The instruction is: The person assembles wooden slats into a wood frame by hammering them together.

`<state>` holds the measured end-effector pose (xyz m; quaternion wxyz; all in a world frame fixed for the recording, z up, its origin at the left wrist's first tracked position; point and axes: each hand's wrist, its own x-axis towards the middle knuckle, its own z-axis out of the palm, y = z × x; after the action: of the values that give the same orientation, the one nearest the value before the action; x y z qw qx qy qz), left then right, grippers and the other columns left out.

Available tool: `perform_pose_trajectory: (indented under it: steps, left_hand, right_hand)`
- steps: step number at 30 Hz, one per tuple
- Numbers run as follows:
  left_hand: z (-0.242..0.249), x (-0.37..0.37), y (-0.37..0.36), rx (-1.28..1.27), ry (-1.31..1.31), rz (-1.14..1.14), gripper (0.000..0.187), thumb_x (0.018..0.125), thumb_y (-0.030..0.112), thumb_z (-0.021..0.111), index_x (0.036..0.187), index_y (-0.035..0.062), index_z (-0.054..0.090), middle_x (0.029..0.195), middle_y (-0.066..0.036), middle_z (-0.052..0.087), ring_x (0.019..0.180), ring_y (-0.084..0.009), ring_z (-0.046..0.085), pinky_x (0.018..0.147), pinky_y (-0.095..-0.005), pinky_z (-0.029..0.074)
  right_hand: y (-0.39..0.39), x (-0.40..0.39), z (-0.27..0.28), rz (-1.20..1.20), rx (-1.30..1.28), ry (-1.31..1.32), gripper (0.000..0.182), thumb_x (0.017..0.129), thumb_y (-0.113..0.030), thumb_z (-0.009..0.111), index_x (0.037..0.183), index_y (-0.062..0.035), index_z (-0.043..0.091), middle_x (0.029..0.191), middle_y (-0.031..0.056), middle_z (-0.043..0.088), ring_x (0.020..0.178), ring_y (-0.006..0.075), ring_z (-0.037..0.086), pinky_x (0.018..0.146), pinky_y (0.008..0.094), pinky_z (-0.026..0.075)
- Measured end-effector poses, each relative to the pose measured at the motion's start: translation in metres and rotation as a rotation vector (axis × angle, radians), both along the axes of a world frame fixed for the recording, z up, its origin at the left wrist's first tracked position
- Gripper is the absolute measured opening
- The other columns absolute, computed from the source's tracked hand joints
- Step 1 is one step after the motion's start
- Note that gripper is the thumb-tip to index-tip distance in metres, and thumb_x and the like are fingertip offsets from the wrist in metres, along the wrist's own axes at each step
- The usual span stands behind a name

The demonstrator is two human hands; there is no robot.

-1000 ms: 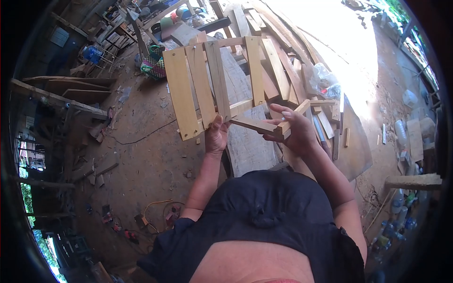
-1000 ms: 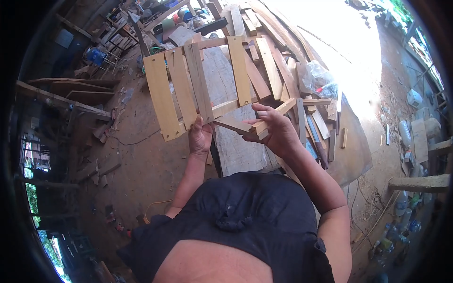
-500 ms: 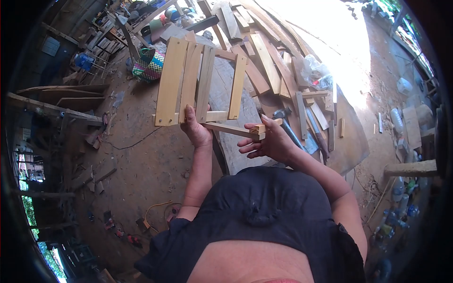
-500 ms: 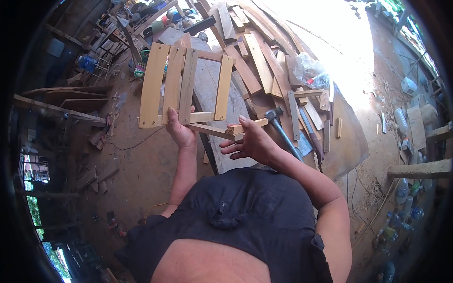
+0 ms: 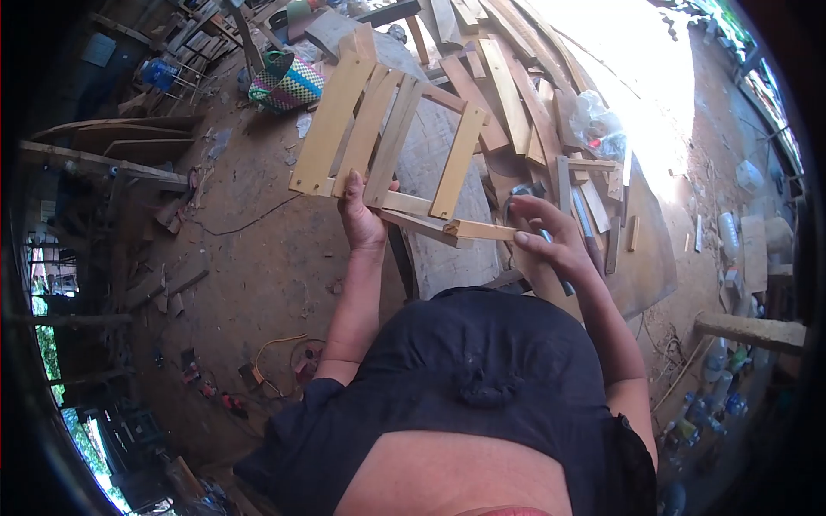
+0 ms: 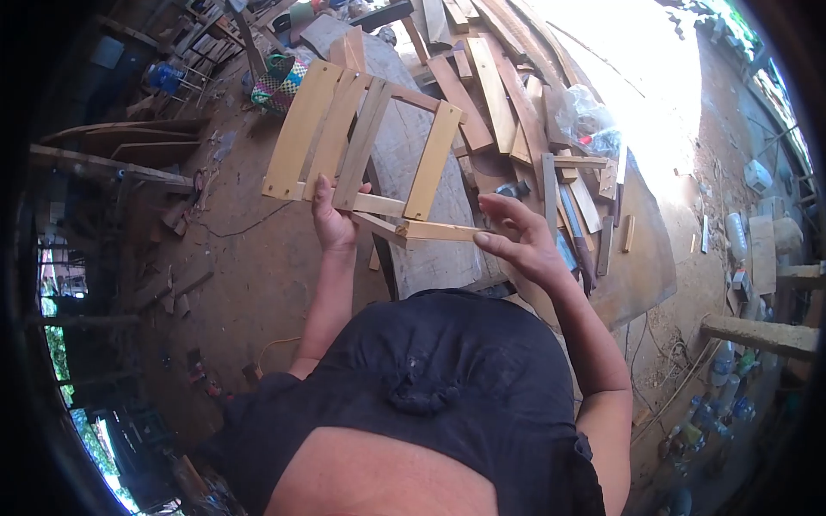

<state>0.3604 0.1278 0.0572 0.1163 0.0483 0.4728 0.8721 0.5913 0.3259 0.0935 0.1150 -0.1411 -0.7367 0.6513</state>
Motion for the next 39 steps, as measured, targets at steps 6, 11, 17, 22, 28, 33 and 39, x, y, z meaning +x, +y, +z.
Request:
perform_pose_trajectory:
  steps: [6, 11, 17, 22, 28, 33, 39]
  left_hand:
    - [0.002, 0.008, 0.005, -0.133, 0.106, -0.03, 0.043, 0.08, 0.044, 0.066, 0.088, 0.0054, 0.051, 0.085, -0.008, 0.056, 0.07, -0.0218, 0.064, 0.067, -0.0381, 0.059]
    - [-0.012, 0.008, 0.006, -0.095, 0.087, 0.057, 0.043, 0.08, 0.041, 0.068, 0.089, 0.0019, 0.053, 0.082, -0.01, 0.059, 0.066, -0.0199, 0.063, 0.063, -0.0342, 0.057]
    - [-0.026, 0.006, 0.006, -0.109, 0.138, 0.115, 0.047, 0.08, 0.038, 0.069, 0.1, -0.002, 0.054, 0.086, -0.01, 0.06, 0.068, -0.0186, 0.062, 0.061, -0.0326, 0.055]
    - [-0.021, 0.009, 0.012, -0.174, 0.17, 0.107, 0.045, 0.083, 0.043, 0.064, 0.086, -0.0018, 0.056, 0.072, -0.01, 0.06, 0.061, -0.0177, 0.061, 0.056, -0.0306, 0.053]
    - [-0.004, 0.004, 0.005, -0.226, 0.164, -0.014, 0.043, 0.08, 0.035, 0.07, 0.098, -0.0028, 0.057, 0.081, -0.008, 0.06, 0.066, -0.0175, 0.062, 0.058, -0.0303, 0.054]
    - [0.002, -0.005, -0.004, -0.256, 0.181, -0.074, 0.038, 0.081, 0.036, 0.069, 0.083, 0.0006, 0.057, 0.072, -0.009, 0.06, 0.061, -0.0175, 0.061, 0.056, -0.0298, 0.052]
    - [-0.005, -0.018, -0.007, -0.305, 0.186, -0.092, 0.046, 0.081, 0.043, 0.065, 0.088, -0.0006, 0.054, 0.072, -0.014, 0.062, 0.06, -0.0202, 0.063, 0.056, -0.0306, 0.054]
  right_hand:
    - [-0.035, -0.037, 0.025, 0.183, -0.05, 0.123, 0.073, 0.071, -0.014, 0.078, 0.134, -0.0066, 0.041, 0.123, 0.0104, 0.051, 0.118, 0.0205, 0.047, 0.097, 0.0369, 0.042]
    - [-0.042, -0.046, 0.015, 0.302, 0.127, 0.049, 0.058, 0.074, -0.01, 0.075, 0.125, -0.0064, 0.049, 0.108, 0.0103, 0.058, 0.104, 0.0185, 0.056, 0.09, 0.0336, 0.047]
    - [-0.046, -0.05, 0.022, 0.332, 0.234, 0.058, 0.045, 0.075, -0.012, 0.075, 0.114, -0.0045, 0.054, 0.098, 0.0129, 0.06, 0.094, 0.0239, 0.062, 0.085, 0.0349, 0.049]
    - [-0.037, -0.046, 0.019, 0.398, 0.216, 0.033, 0.059, 0.073, -0.016, 0.076, 0.124, -0.0057, 0.049, 0.111, 0.0138, 0.055, 0.107, 0.0246, 0.056, 0.089, 0.035, 0.047]
    - [0.026, -0.015, -0.005, 0.156, -0.028, 0.078, 0.073, 0.074, -0.032, 0.075, 0.134, -0.0053, 0.041, 0.122, 0.0118, 0.051, 0.115, 0.0224, 0.05, 0.099, 0.0364, 0.038]
    - [0.08, 0.016, -0.081, -0.242, 0.313, -0.362, 0.056, 0.077, -0.025, 0.071, 0.125, -0.0057, 0.049, 0.103, 0.0149, 0.059, 0.086, 0.0278, 0.062, 0.079, 0.0372, 0.049]
    - [0.068, 0.019, -0.14, -0.413, 0.781, -0.516, 0.079, 0.071, -0.028, 0.072, 0.136, -0.0116, 0.031, 0.122, 0.0244, 0.043, 0.108, 0.0404, 0.05, 0.087, 0.0443, 0.045]
